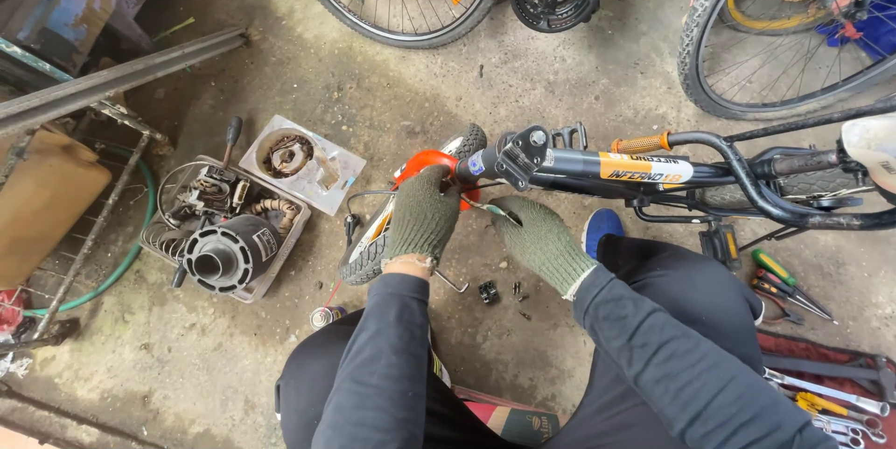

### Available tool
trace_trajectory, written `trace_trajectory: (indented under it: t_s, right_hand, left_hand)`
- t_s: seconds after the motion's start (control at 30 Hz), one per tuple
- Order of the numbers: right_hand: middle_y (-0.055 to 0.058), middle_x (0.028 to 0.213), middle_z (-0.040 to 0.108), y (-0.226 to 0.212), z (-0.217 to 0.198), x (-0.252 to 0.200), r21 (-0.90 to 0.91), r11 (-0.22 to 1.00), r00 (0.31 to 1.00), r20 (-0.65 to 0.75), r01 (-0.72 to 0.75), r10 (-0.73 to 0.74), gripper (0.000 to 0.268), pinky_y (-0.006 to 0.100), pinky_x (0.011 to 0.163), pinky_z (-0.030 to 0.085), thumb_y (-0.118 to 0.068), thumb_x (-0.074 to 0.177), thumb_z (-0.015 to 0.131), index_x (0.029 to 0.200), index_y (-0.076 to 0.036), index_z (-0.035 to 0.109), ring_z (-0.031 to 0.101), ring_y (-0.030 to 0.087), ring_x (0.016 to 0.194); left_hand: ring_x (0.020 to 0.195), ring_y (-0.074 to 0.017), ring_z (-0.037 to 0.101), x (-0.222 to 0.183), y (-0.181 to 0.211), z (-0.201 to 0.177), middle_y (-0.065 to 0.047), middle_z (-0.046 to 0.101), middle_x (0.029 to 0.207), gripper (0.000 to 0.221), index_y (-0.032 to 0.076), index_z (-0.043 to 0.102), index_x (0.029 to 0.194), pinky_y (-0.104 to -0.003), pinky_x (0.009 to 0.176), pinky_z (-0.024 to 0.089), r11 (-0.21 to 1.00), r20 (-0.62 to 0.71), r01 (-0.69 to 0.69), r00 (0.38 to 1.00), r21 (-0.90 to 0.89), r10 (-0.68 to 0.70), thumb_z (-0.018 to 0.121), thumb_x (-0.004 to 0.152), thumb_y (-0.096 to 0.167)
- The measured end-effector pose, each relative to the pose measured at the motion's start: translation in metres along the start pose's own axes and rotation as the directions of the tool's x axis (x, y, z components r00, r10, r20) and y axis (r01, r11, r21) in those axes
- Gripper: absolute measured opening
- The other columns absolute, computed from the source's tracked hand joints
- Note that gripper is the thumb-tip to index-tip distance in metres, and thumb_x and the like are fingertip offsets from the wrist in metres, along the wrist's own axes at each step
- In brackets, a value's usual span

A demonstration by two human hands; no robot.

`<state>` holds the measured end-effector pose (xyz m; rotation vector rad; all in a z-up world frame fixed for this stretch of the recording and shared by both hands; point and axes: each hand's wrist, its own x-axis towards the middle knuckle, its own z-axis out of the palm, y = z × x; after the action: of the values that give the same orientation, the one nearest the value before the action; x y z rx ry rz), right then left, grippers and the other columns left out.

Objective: The person sits on the ground with a bicycle across their lap and uses a small brush to apply a substance along the handlebar. They then slide an orange handlebar grip onto the bar and work it into place by hand.

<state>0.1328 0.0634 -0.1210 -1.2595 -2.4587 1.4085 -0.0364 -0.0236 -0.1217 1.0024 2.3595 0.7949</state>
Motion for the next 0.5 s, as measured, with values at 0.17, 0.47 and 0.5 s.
trace_trajectory:
  t_s: [0.17, 0.47, 0.5]
  right_hand:
    - [0.006, 0.119, 0.076, 0.016, 0.006, 0.012, -0.014, 0.996, 0.995, 0.049, -0.091, 0.091, 0.035, 0.048, 0.103, 0.054, -0.044, 0.099, 0.057, 0.123, -0.024, 0.074, 0.068, 0.030, 0.118]
    - [0.005, 0.127, 0.074, -0.024, -0.009, -0.001, 0.018, 0.984, 0.982, 0.061, -0.179, 0.178, 0.040, 0.046, 0.110, 0.051, -0.045, 0.099, 0.058, 0.128, -0.022, 0.071, 0.065, 0.028, 0.124]
    - [0.005, 0.127, 0.074, -0.005, -0.007, 0.008, 0.020, 0.984, 0.982, 0.062, -0.178, 0.176, 0.040, 0.046, 0.110, 0.051, -0.045, 0.099, 0.058, 0.128, -0.022, 0.071, 0.065, 0.028, 0.124]
  left_hand:
    - [0.106, -0.0266, 0.073, 0.008, 0.002, 0.008, -0.008, 0.079, 0.098, 0.028, 0.016, 0.072, 0.120, -0.043, 0.095, 0.057, 0.978, -0.035, 0.153, 0.987, -0.139, -0.159, 0.061, 0.097, 0.028]
    - [0.111, -0.0370, 0.072, -0.009, 0.035, -0.026, -0.023, 0.075, 0.115, 0.044, 0.003, 0.065, 0.131, -0.048, 0.092, 0.060, 0.882, 0.015, 0.270, 0.958, -0.385, -0.287, 0.064, 0.092, 0.024]
    - [0.111, -0.0370, 0.072, -0.006, 0.028, -0.019, -0.023, 0.075, 0.115, 0.044, 0.003, 0.065, 0.131, -0.048, 0.092, 0.060, 0.883, 0.013, 0.270, 0.958, -0.384, -0.288, 0.064, 0.092, 0.024]
